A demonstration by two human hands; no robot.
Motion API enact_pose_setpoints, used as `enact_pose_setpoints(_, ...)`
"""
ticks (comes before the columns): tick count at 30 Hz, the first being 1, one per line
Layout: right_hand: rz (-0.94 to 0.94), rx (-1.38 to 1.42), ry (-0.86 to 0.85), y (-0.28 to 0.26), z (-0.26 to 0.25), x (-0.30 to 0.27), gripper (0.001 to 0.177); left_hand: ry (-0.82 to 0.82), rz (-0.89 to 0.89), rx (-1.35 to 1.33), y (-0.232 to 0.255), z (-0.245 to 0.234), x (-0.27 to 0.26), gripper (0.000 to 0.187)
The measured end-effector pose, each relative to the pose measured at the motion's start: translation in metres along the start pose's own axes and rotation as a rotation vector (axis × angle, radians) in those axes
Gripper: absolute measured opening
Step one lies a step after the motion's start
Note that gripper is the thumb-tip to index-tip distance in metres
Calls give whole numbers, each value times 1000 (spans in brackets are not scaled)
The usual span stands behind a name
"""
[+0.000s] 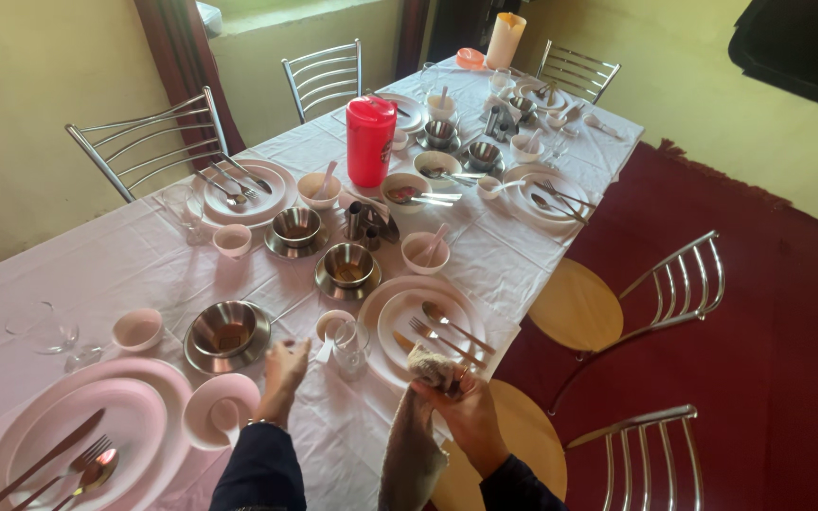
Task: The person wipes several spoons with a cloth after taking them from a drawer, then places them onto a dining table.
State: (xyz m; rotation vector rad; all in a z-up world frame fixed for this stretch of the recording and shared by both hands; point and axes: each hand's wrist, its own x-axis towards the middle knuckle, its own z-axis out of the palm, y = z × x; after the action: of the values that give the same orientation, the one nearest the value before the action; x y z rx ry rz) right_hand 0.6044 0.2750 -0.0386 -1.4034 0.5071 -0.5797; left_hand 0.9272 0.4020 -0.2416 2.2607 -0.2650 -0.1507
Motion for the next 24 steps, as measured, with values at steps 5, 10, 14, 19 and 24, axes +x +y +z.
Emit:
enact_pose_setpoints(5,-21,41,30,-7,2,-17,25,120,110,-244,73,-93,-51,46)
enact_pose_setpoints(10,-33,49,102,-20,1,-51,25,70,306,-556,161,-164,-115,31)
enact_pose_setpoints(14,-21,-15,163,-29,-12,-82,21,-114,375,-687,206,-173,-157,24)
enact_pose_setpoints(19,-35,8,279,-54,-41,-118,22,-398,475,-608,242,-146,-228,20)
enact_pose_setpoints(24,27,73,339,-103,-73,-163,16,-781,628,-587,283,-133,-318,18)
